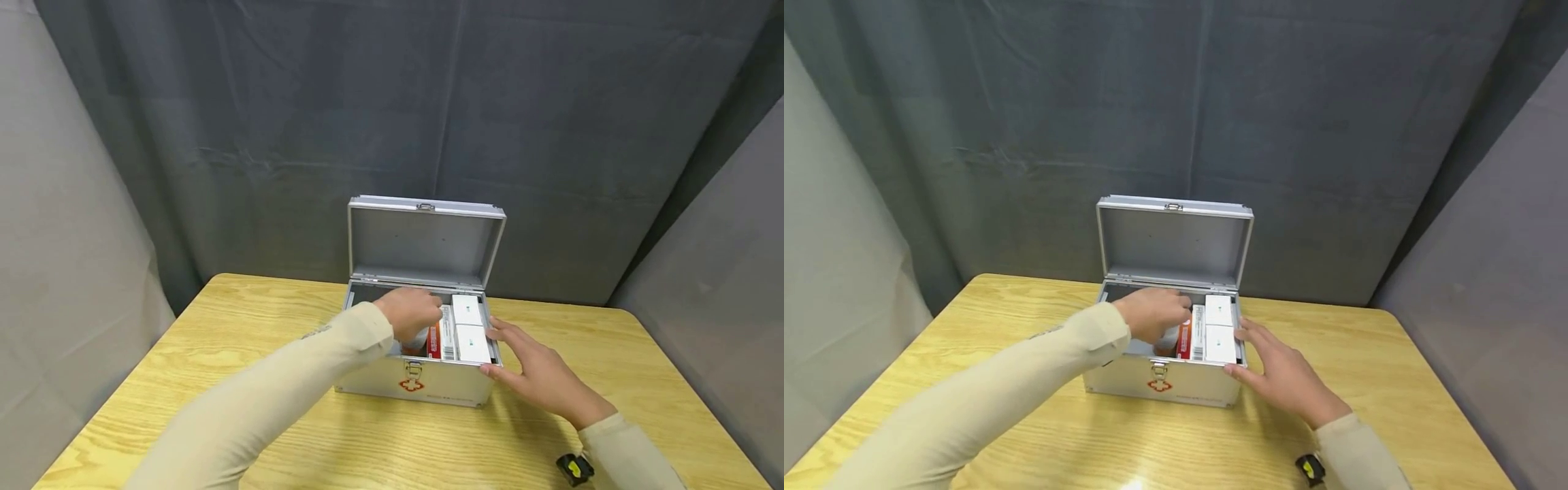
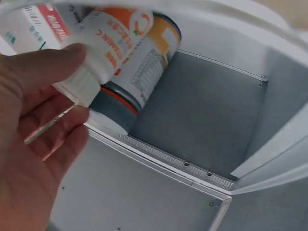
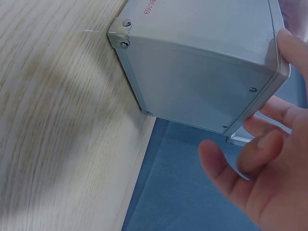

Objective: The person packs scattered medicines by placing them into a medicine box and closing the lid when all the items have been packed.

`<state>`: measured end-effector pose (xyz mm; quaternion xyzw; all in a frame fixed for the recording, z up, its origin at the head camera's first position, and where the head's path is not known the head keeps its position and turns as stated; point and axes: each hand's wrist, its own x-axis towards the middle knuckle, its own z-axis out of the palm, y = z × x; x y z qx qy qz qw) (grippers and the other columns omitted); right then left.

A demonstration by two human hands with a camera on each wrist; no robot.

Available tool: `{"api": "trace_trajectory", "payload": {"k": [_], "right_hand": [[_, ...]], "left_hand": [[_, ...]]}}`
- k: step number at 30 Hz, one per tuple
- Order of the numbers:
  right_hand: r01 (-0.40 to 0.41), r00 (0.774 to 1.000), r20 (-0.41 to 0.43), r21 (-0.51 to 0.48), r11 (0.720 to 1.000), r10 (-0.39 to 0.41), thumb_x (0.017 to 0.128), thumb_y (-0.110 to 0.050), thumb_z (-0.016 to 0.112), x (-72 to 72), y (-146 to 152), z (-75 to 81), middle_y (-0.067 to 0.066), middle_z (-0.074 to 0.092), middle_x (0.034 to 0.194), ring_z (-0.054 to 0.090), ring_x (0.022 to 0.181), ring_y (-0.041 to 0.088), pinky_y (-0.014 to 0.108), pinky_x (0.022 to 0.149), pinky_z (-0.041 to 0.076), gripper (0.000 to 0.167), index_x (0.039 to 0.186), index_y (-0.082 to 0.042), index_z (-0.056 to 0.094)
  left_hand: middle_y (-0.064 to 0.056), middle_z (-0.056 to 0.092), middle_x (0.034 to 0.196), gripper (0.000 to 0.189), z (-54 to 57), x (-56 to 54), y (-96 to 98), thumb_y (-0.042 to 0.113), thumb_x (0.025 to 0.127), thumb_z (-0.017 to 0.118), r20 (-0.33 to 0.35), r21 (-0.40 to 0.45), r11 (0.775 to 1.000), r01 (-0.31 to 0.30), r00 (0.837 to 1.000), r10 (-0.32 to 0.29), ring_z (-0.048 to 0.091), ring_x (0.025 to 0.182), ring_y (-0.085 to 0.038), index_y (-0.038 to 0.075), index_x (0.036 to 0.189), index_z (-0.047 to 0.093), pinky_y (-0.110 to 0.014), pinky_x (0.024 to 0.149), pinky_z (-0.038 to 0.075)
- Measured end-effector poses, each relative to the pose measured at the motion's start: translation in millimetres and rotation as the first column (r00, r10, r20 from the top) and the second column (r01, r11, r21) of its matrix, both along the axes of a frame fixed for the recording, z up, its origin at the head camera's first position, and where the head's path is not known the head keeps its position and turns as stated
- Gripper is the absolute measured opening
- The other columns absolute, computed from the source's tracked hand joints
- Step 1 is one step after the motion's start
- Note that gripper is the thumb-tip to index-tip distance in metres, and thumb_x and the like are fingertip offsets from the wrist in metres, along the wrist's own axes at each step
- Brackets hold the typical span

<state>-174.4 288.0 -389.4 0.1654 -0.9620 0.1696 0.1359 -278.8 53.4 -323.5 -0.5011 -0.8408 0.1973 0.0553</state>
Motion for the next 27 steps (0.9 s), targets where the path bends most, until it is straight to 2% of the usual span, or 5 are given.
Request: {"api": "trace_trajectory", "payload": {"k": [5, 12, 20, 27], "right_hand": [[-0.004, 1.0, -0.002, -0.006, 1.0, 0.004, 0.092, -0.049, 0.066, 2.8, -1.2, -1.6, 0.012, 0.046, 0.154, 0.055, 0.13, 0.039, 0.059, 0.095, 0.051, 0.06, 0.137, -0.01, 0.055], [-0.001, 1.0, 0.006, 0.004, 1.0, 0.001, 0.092, -0.049, 0.067, 3.1, -1.7, -1.9, 0.011, 0.046, 0.154, 0.056, 0.13, 0.037, 0.057, 0.095, 0.051, 0.06, 0.137, -0.011, 0.055], [0.006, 1.0, 0.009, 0.01, 1.0, -0.006, 0.093, -0.051, 0.064, 5.2, -2.0, 1.7, 0.012, 0.045, 0.154, 0.056, 0.13, 0.039, 0.058, 0.094, 0.052, 0.062, 0.139, -0.01, 0.054], [0.004, 1.0, -0.007, 0.012, 1.0, -0.003, 0.092, -0.048, 0.067, 5.2, -1.2, 4.3, 0.011, 0.046, 0.154, 0.058, 0.128, 0.037, 0.056, 0.092, 0.053, 0.061, 0.138, -0.01, 0.055]], "left_hand": [[0.004, 0.07, 0.112, 0.029, -5.8, 0.8, -4.2, 0.006, 0.082, 0.074, -0.035, -0.012, 1.0, 0.028, 0.999, -0.029, 0.065, 0.1, -0.012, 0.018, 0.107, 0.073, -0.026, 0.09, 0.055], [0.009, 0.071, 0.112, 0.025, -3.6, 2.3, -4.8, 0.012, 0.083, 0.073, -0.133, -0.056, 0.997, 0.057, 0.989, -0.064, 0.06, 0.109, -0.012, 0.024, 0.105, 0.073, -0.031, 0.099, 0.051], [0.009, 0.07, 0.117, 0.03, -2.1, 1.7, -4.9, 0.014, 0.082, 0.074, -0.133, -0.063, 0.997, 0.053, 0.989, -0.061, 0.059, 0.115, -0.012, 0.024, 0.111, 0.071, -0.033, 0.104, 0.048], [0.011, 0.071, 0.118, 0.031, -2.1, 2.0, -4.4, 0.021, 0.083, 0.077, -0.186, -0.086, 0.993, 0.075, 0.978, -0.09, 0.058, 0.114, -0.012, 0.026, 0.113, 0.072, -0.032, 0.102, 0.048]]}}
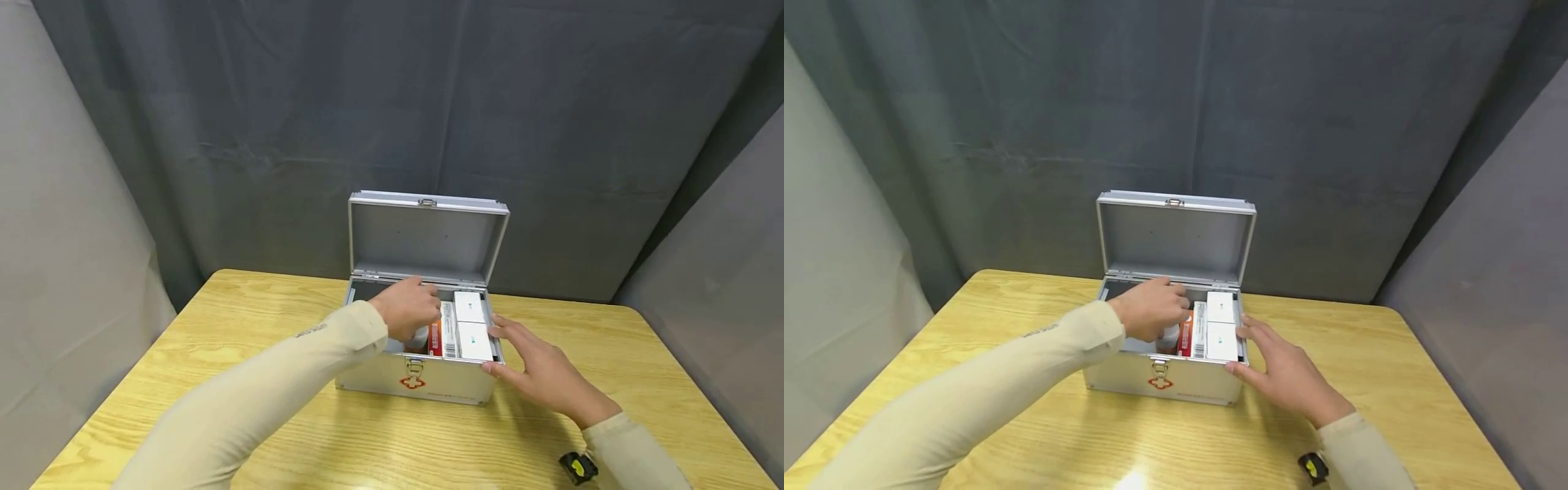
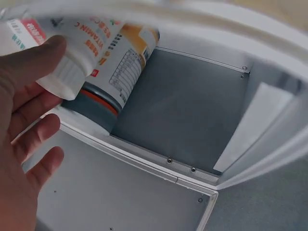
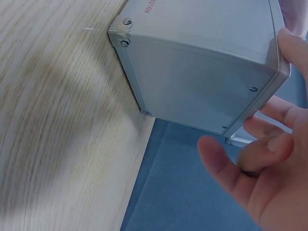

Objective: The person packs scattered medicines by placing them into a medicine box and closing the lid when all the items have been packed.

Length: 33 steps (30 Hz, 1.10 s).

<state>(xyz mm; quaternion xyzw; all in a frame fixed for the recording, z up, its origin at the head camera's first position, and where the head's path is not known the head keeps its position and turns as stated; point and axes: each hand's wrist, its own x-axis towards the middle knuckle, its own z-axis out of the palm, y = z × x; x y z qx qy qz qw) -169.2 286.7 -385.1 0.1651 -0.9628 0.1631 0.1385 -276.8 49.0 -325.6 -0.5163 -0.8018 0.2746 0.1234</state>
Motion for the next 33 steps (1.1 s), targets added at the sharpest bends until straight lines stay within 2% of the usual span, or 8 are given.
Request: {"api": "trace_trajectory", "payload": {"k": [5, 9, 12, 20, 26, 33], "right_hand": [[0.002, 1.0, 0.007, 0.005, 1.0, -0.003, 0.092, -0.05, 0.065, 1.6, -2, -2.3, 0.011, 0.046, 0.154, 0.06, 0.125, 0.036, 0.055, 0.091, 0.054, 0.062, 0.139, -0.01, 0.054], [0.021, 1.0, 0.008, 0.012, 1.0, -0.021, 0.093, -0.05, 0.064, 4.4, -3, -1.9, 0.011, 0.045, 0.154, 0.061, 0.123, 0.036, 0.055, 0.091, 0.054, 0.062, 0.14, -0.011, 0.054], [0.023, 1.0, 0.005, 0.016, 1.0, -0.023, 0.093, -0.05, 0.065, 5.9, -3, -1.1, 0.011, 0.045, 0.155, 0.062, 0.122, 0.036, 0.055, 0.09, 0.054, 0.062, 0.14, -0.011, 0.053], [0.022, 1.0, 0.003, 0.013, 1.0, -0.022, 0.092, -0.049, 0.066, 10.2, -4, -0.3, 0.011, 0.047, 0.153, 0.064, 0.119, 0.037, 0.055, 0.088, 0.054, 0.061, 0.139, -0.012, 0.055], [0.009, 1.0, -0.002, 0.012, 1.0, -0.009, 0.091, -0.05, 0.067, 5.2, -6, -1.6, 0.011, 0.047, 0.153, 0.063, 0.121, 0.037, 0.056, 0.089, 0.054, 0.06, 0.137, -0.012, 0.055], [0.006, 1.0, 0.02, 0.013, 1.0, -0.006, 0.092, -0.052, 0.065, 0.0, -7, -2.6, 0.01, 0.046, 0.154, 0.062, 0.122, 0.037, 0.056, 0.091, 0.053, 0.063, 0.139, -0.012, 0.054]], "left_hand": [[0.011, 0.069, 0.121, 0.026, -5.5, 2.0, -0.5, 0.026, 0.085, 0.076, -0.033, -0.039, 0.999, 0.0, 0.999, -0.001, 0.058, 0.115, -0.012, 0.027, 0.111, 0.073, -0.033, 0.103, 0.048], [0.008, 0.063, 0.125, 0.018, -8.0, 1.2, -0.7, 0.026, 0.086, 0.075, -0.062, -0.028, 0.999, 0.028, 0.998, -0.029, 0.057, 0.115, -0.014, 0.026, 0.104, 0.074, -0.033, 0.098, 0.051], [0.007, 0.061, 0.123, 0.016, -9.4, 0.8, -1.7, 0.023, 0.085, 0.075, -0.057, -0.008, 0.999, 0.039, 0.998, -0.04, 0.057, 0.113, -0.015, 0.026, 0.101, 0.075, -0.033, 0.093, 0.052], [0.008, 0.06, 0.127, 0.022, -11.7, 7.1, 0.1, 0.022, 0.085, 0.074, -0.043, -0.034, 0.999, 0.01, 0.999, -0.012, 0.055, 0.116, -0.013, 0.028, 0.106, 0.075, -0.032, 0.098, 0.051], [0.008, 0.06, 0.128, 0.029, -11.5, 6.1, -4.2, 0.022, 0.085, 0.072, -0.016, -0.034, 0.999, -0.024, 1.0, 0.023, 0.055, 0.118, -0.012, 0.028, 0.113, 0.073, -0.032, 0.1, 0.05], [0.007, 0.06, 0.134, 0.038, -7.3, 2.6, -11.8, 0.023, 0.088, 0.072, 0.07, 0.002, 0.996, -0.085, 0.994, 0.085, 0.055, 0.123, -0.013, 0.03, 0.125, 0.068, -0.037, 0.102, 0.05]]}}
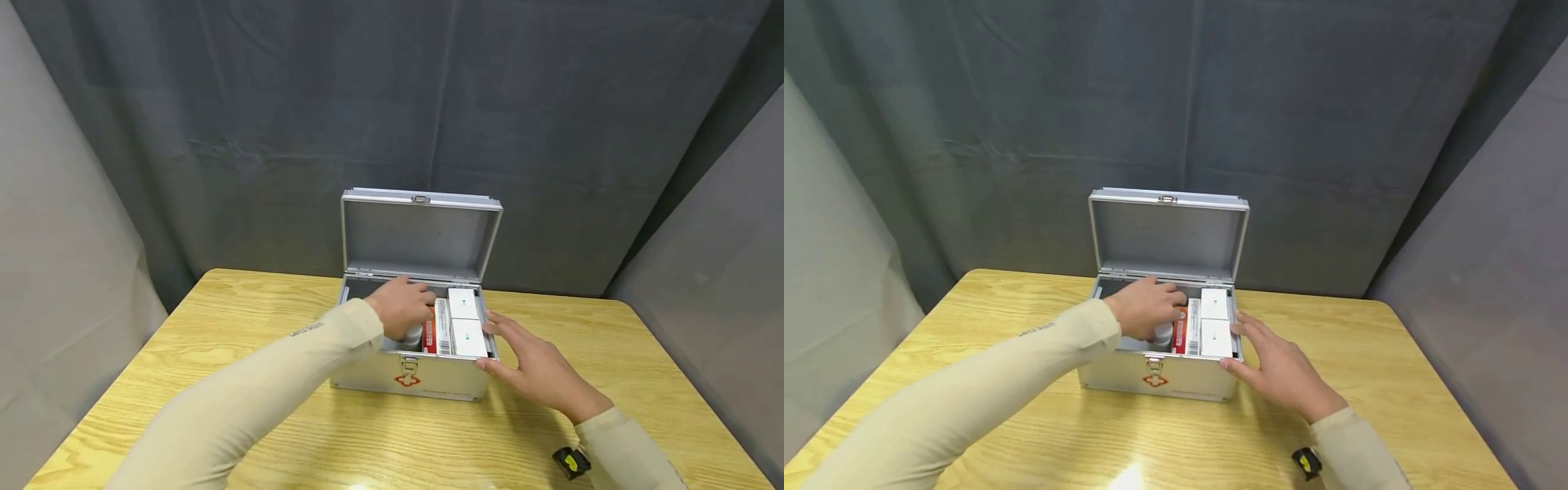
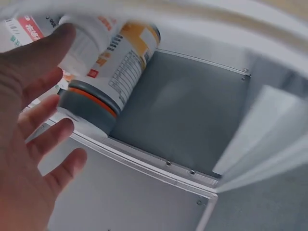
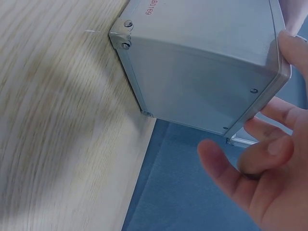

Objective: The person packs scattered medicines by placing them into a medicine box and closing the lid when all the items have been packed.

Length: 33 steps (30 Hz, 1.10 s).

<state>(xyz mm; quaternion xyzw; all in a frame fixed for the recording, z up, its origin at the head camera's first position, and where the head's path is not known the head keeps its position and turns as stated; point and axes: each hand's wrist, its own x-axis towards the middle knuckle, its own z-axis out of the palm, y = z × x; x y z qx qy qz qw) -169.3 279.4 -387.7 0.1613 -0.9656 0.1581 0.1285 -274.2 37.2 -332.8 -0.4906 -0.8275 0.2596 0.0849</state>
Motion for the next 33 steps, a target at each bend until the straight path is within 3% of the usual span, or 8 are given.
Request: {"api": "trace_trajectory", "payload": {"k": [9, 13, 16, 21, 24, 27, 30, 33], "right_hand": [[0.005, 1.0, 0.02, -0.011, 1.0, -0.005, 0.092, -0.053, 0.064, -5.5, 5, -1.1, 0.011, 0.043, 0.156, 0.055, 0.131, 0.039, 0.059, 0.097, 0.05, 0.064, 0.14, -0.012, 0.053], [-0.002, 1.0, 0.018, -0.015, 1.0, 0.002, 0.091, -0.053, 0.065, -6.7, 8, 0.6, 0.012, 0.044, 0.155, 0.053, 0.133, 0.039, 0.06, 0.098, 0.049, 0.063, 0.138, -0.012, 0.055], [-0.009, 0.999, 0.048, -0.026, 1.0, 0.011, 0.091, -0.051, 0.066, -5.0, 11, 4.3, 0.014, 0.044, 0.155, 0.051, 0.135, 0.042, 0.061, 0.099, 0.047, 0.062, 0.137, -0.01, 0.056], [-0.033, 0.993, 0.112, -0.018, 0.999, 0.035, 0.091, -0.051, 0.066, -5.8, 12, 15.3, 0.019, 0.044, 0.154, 0.047, 0.136, 0.047, 0.064, 0.1, 0.045, 0.065, 0.137, -0.007, 0.056], [-0.048, 0.989, 0.143, -0.002, 0.999, 0.048, 0.091, -0.052, 0.066, -8.9, 16, 21.7, 0.02, 0.044, 0.154, 0.057, 0.126, 0.042, 0.057, 0.096, 0.05, 0.066, 0.137, -0.006, 0.056], [-0.079, 0.977, 0.199, -0.012, 0.997, 0.08, 0.092, -0.049, 0.065, -14.7, 22, 28.1, 0.022, 0.042, 0.155, 0.066, 0.104, 0.028, 0.041, 0.084, 0.055, 0.064, 0.137, -0.005, 0.055], [-0.091, 0.957, 0.272, -0.034, 0.995, 0.097, 0.095, -0.045, 0.063, -22.1, 29, 37.2, 0.022, 0.044, 0.153, 0.065, 0.104, 0.024, 0.036, 0.08, 0.054, 0.058, 0.137, -0.006, 0.056], [-0.08, 0.943, 0.324, -0.022, 0.997, 0.083, 0.097, -0.044, 0.061, -29.6, 33, 51.9, 0.023, 0.052, 0.145, 0.063, 0.117, 0.031, 0.045, 0.087, 0.055, 0.054, 0.135, -0.005, 0.057]], "left_hand": [[0.003, 0.051, 0.149, 0.049, 13.2, -1.5, -9.2, 0.041, 0.087, 0.074, 0.033, 0.064, 0.998, -0.023, 0.999, 0.021, 0.055, 0.129, -0.017, 0.026, 0.132, 0.063, -0.039, 0.103, 0.052], [0.003, 0.054, 0.147, 0.043, 26.4, 1.6, -14.7, 0.037, 0.094, 0.068, 0.062, 0.154, 0.987, -0.039, 0.998, 0.029, 0.057, 0.126, -0.017, 0.023, 0.133, 0.062, -0.038, 0.099, 0.053], [0.002, 0.06, 0.14, 0.042, 37.9, 7.6, -25.9, 0.035, 0.095, 0.065, 0.111, 0.277, 0.959, -0.055, 0.994, 0.025, 0.06, 0.122, -0.017, 0.02, 0.135, 0.062, -0.036, 0.098, 0.053], [0.0, 0.07, 0.123, 0.036, 57.5, 16.4, -66.4, 0.029, 0.093, 0.068, 0.114, 0.505, 0.862, -0.042, 0.993, -0.018, 0.067, 0.11, -0.018, 0.015, 0.127, 0.066, -0.036, 0.092, 0.056], [-0.001, 0.071, 0.12, 0.039, 63.1, 16.3, -93.7, 0.028, 0.094, 0.068, 0.152, 0.589, 0.801, -0.107, 0.988, 0.02, 0.068, 0.106, -0.018, 0.013, 0.129, 0.065, -0.037, 0.091, 0.056], [-0.002, 0.071, 0.119, 0.043, 63.1, 12.5, -116.0, 0.03, 0.096, 0.065, 0.282, 0.634, 0.729, -0.259, 0.955, 0.093, 0.068, 0.106, -0.018, 0.012, 0.135, 0.059, -0.039, 0.092, 0.056], [-0.003, 0.072, 0.116, 0.047, 59.8, 3.5, -130.4, 0.03, 0.098, 0.06, 0.404, 0.654, 0.655, -0.38, 0.906, 0.122, 0.068, 0.104, -0.018, 0.011, 0.14, 0.054, -0.041, 0.091, 0.055], [-0.006, 0.071, 0.119, 0.047, 55.4, -7.0, -137.7, 0.029, 0.1, 0.056, 0.483, 0.668, 0.589, -0.455, 0.867, 0.121, 0.069, 0.105, -0.022, 0.009, 0.142, 0.053, -0.044, 0.094, 0.055]]}}
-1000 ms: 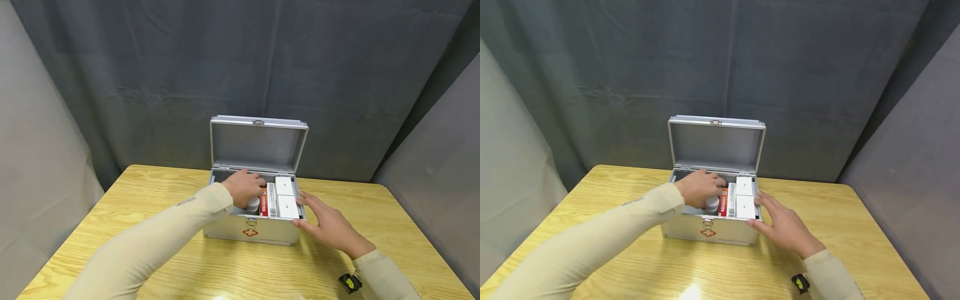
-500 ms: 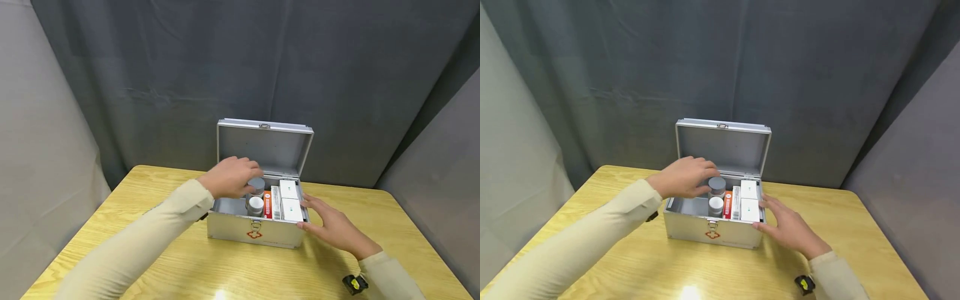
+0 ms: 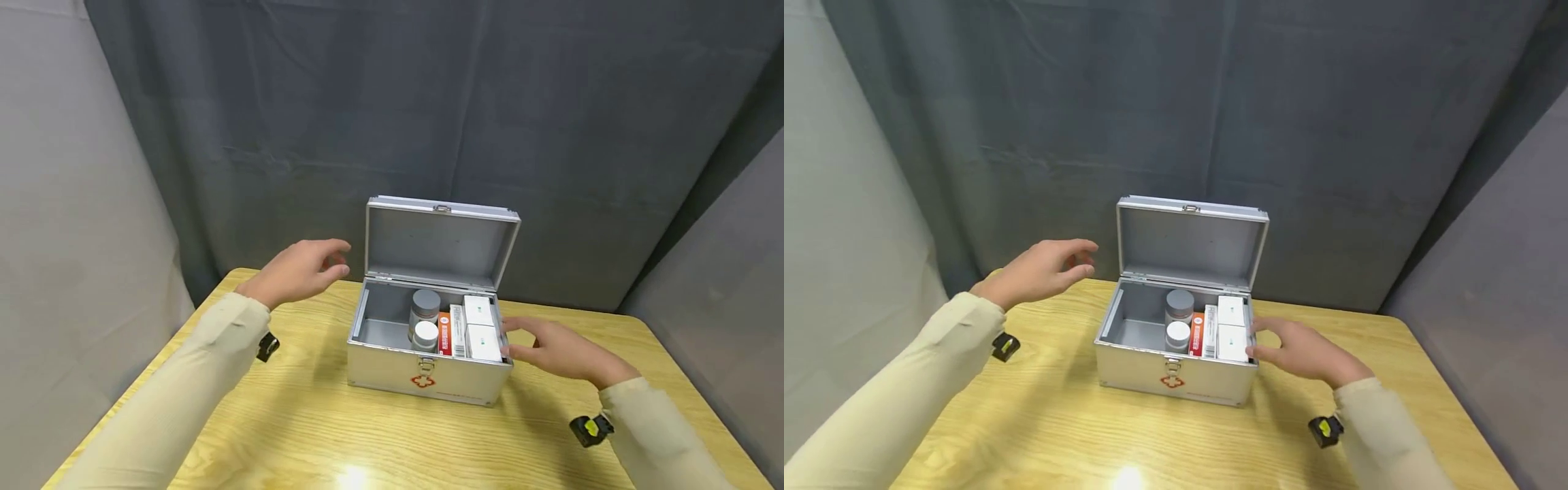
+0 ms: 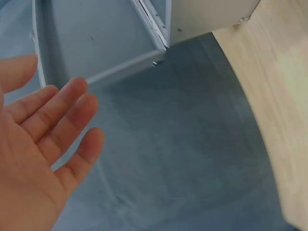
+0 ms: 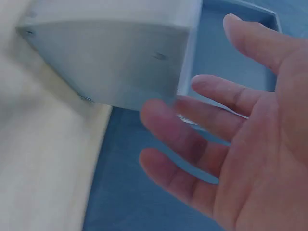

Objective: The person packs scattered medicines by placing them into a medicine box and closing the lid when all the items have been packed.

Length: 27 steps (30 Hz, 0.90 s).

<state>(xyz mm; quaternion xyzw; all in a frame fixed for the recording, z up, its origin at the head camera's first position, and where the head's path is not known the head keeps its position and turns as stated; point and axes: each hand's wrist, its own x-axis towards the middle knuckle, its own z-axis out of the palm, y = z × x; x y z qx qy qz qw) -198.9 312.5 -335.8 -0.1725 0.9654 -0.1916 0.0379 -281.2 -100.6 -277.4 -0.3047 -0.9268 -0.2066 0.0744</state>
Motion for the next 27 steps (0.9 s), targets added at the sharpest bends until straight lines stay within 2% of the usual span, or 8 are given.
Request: {"api": "trace_trajectory", "payload": {"k": [4, 7, 10, 13, 17, 20, 23, 27], "right_hand": [[0.043, 0.996, 0.08, 0.057, 0.997, -0.048, 0.097, -0.046, 0.059, -10.4, 1, 26.4, 0.025, 0.06, 0.134, 0.069, 0.102, 0.028, 0.05, 0.085, 0.056, 0.054, 0.13, -0.004, 0.061], [0.089, 0.987, 0.124, 0.102, 0.991, -0.102, 0.097, -0.05, 0.057, -19.0, 5, 46.8, 0.021, 0.065, 0.127, 0.07, 0.094, 0.022, 0.05, 0.083, 0.056, 0.054, 0.125, -0.005, 0.065], [0.127, 0.986, 0.091, 0.108, 0.986, -0.137, 0.098, -0.052, 0.055, -29.0, 13, 63.1, 0.019, 0.068, 0.121, 0.069, 0.093, 0.021, 0.05, 0.082, 0.056, 0.055, 0.125, -0.005, 0.065], [0.158, 0.984, 0.071, 0.092, 0.983, -0.165, 0.098, -0.053, 0.053, -40.2, 20, 74.6, 0.022, 0.065, 0.126, 0.069, 0.096, 0.024, 0.049, 0.083, 0.056, 0.059, 0.129, -0.004, 0.061], [0.16, 0.974, 0.142, 0.103, 0.982, -0.173, 0.099, -0.053, 0.052, -56.0, 20, 91.7, 0.028, 0.056, 0.136, 0.069, 0.1, 0.025, 0.048, 0.084, 0.057, 0.065, 0.136, 0.0, 0.054], [0.184, 0.975, 0.108, 0.091, 0.979, -0.193, 0.101, -0.051, 0.049, -67.2, 12, 106.8, 0.031, 0.054, 0.137, 0.069, 0.101, 0.028, 0.047, 0.083, 0.057, 0.066, 0.14, 0.003, 0.049], [0.233, 0.972, 0.01, 0.047, 0.971, -0.234, 0.102, -0.052, 0.046, -75.7, 1, 118.7, 0.033, 0.054, 0.134, 0.067, 0.104, 0.036, 0.05, 0.083, 0.056, 0.07, 0.144, 0.005, 0.042], [0.284, 0.957, -0.048, -0.016, 0.959, -0.285, 0.101, -0.057, 0.04, -80.6, -4, 124.4, 0.033, 0.051, 0.137, 0.064, 0.107, 0.04, 0.056, 0.091, 0.053, 0.078, 0.149, 0.005, 0.034]], "left_hand": [[-0.01, 0.069, 0.124, 0.047, -6.6, -8.9, -1.2, 0.03, 0.101, 0.054, 0.068, 0.069, 0.996, -0.062, 0.996, 0.058, 0.067, 0.111, -0.025, 0.007, 0.141, 0.053, -0.046, 0.097, 0.053], [-0.01, 0.068, 0.125, 0.046, -8.8, -12.6, 4.6, 0.033, 0.101, 0.053, 0.065, 0.085, 0.992, -0.096, 0.994, 0.091, 0.066, 0.113, -0.026, 0.007, 0.139, 0.055, -0.046, 0.098, 0.053], [-0.012, 0.066, 0.13, 0.045, -8.0, -18.9, 11.0, 0.032, 0.102, 0.05, 0.05, 0.107, 0.988, -0.11, 0.993, 0.106, 0.065, 0.116, -0.028, 0.007, 0.138, 0.056, -0.047, 0.1, 0.052], [-0.013, 0.06, 0.138, 0.045, -6.4, -32.9, 12.8, 0.032, 0.104, 0.045, 0.115, 0.173, 0.977, -0.124, 0.988, 0.105, 0.059, 0.125, -0.031, 0.007, 0.14, 0.054, -0.05, 0.104, 0.048], [-0.014, 0.056, 0.143, 0.048, 1.7, -53.8, 17.2, 0.037, 0.106, 0.039, 0.291, 0.321, 0.921, -0.22, 0.949, 0.126, 0.057, 0.127, -0.032, 0.008, 0.143, 0.051, -0.051, 0.109, 0.045], [-0.014, 0.056, 0.141, 0.054, 13.3, -63.4, 26.7, 0.044, 0.106, 0.035, 0.363, 0.395, 0.859, -0.325, 0.914, 0.179, 0.059, 0.125, -0.032, 0.008, 0.144, 0.049, -0.05, 0.11, 0.043], [-0.016, 0.054, 0.144, 0.063, 24.8, -69.0, 37.8, 0.051, 0.105, 0.032, 0.377, 0.411, 0.822, -0.395, 0.894, 0.241, 0.053, 0.132, -0.033, 0.006, 0.147, 0.046, -0.049, 0.114, 0.04], [-0.017, 0.047, 0.152, 0.071, 33.9, -71.4, 50.4, 0.055, 0.104, 0.03, 0.391, 0.403, 0.804, -0.437, 0.877, 0.281, 0.046, 0.139, -0.034, 0.004, 0.15, 0.04, -0.047, 0.117, 0.037]]}}
